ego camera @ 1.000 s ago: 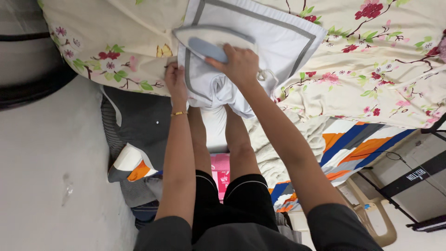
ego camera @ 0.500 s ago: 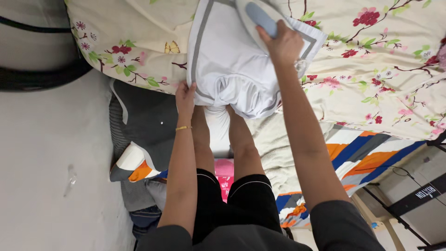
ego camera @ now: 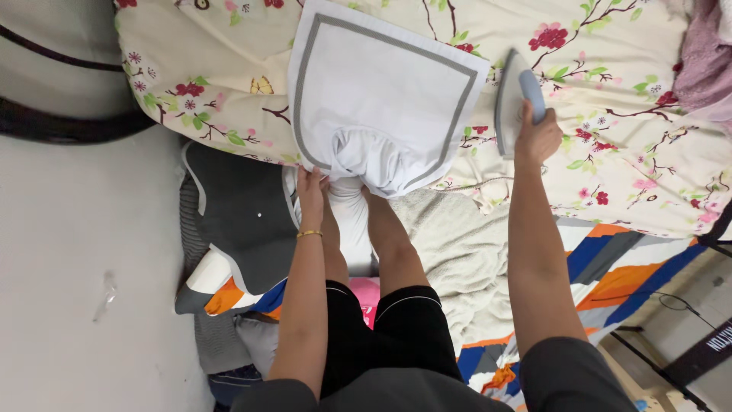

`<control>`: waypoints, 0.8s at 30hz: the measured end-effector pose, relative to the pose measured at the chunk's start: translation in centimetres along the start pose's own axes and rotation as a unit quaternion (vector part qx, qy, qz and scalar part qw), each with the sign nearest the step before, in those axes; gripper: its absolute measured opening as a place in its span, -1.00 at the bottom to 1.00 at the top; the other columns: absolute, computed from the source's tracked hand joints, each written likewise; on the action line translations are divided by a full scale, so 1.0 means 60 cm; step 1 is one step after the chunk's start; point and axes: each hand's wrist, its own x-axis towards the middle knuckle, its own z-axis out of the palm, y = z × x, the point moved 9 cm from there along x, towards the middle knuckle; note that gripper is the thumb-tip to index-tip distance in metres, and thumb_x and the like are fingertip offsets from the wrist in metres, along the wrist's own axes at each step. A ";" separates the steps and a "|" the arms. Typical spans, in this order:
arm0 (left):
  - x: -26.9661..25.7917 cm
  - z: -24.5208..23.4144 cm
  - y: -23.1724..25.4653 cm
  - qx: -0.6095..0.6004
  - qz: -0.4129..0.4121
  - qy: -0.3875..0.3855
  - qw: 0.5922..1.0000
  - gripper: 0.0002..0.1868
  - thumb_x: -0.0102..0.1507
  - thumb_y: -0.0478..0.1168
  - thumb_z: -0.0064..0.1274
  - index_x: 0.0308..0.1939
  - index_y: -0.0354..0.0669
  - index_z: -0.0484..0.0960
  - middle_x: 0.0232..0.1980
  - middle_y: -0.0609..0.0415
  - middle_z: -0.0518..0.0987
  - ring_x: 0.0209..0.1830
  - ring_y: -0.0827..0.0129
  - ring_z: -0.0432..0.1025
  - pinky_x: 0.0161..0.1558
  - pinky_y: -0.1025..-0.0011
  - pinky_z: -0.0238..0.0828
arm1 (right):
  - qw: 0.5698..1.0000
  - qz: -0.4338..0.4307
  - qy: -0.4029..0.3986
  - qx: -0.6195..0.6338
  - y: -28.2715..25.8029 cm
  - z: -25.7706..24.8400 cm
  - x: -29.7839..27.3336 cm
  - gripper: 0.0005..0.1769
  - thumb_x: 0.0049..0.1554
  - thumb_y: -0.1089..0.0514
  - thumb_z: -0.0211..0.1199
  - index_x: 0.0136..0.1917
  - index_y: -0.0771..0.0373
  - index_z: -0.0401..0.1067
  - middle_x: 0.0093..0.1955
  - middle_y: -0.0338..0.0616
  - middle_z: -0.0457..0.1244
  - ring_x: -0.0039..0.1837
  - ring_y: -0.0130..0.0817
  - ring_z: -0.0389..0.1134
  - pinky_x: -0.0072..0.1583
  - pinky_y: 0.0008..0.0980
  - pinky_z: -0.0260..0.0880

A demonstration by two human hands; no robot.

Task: The person irons a white shirt on a bed, smoothing the fabric and using an iron to remove wrinkles. After ironing, the person places the shirt on a hanger and buttons it up.

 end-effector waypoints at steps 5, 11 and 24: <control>-0.057 0.021 0.062 0.056 0.163 0.043 0.984 -0.55 0.48 -0.18 -0.14 0.40 -0.30 0.27 0.31 0.01 0.42 0.27 0.36 0.34 0.30 0.38 0.22 | 0.971 -0.228 0.063 0.027 -0.140 -0.054 -0.038 -0.30 0.18 0.08 0.47 0.52 0.19 0.34 0.63 0.13 -0.09 0.56 0.19 0.00 0.49 0.12 0.06; -0.086 0.009 0.075 0.052 0.217 0.064 0.973 -0.61 0.51 -0.16 -0.18 0.35 -0.33 0.29 0.24 0.01 0.43 0.24 0.36 0.33 0.29 0.40 0.21 | 0.898 -0.359 -0.099 0.234 -0.455 0.067 -0.087 -0.40 0.18 0.01 0.44 0.40 0.19 0.33 0.56 0.10 0.09 0.55 0.05 0.07 0.45 0.05 0.12; -0.126 -0.012 0.130 0.088 0.242 0.016 0.966 -0.74 0.49 -0.22 -0.09 0.18 -0.31 0.35 -0.06 0.14 0.44 -0.11 0.54 0.30 -0.04 0.53 0.29 | 0.871 -0.365 -0.178 0.276 -0.429 -0.004 -0.123 -0.61 0.13 0.01 0.54 0.01 0.32 0.50 -0.25 -0.04 0.32 -0.28 -0.22 0.28 -0.17 -0.27 0.29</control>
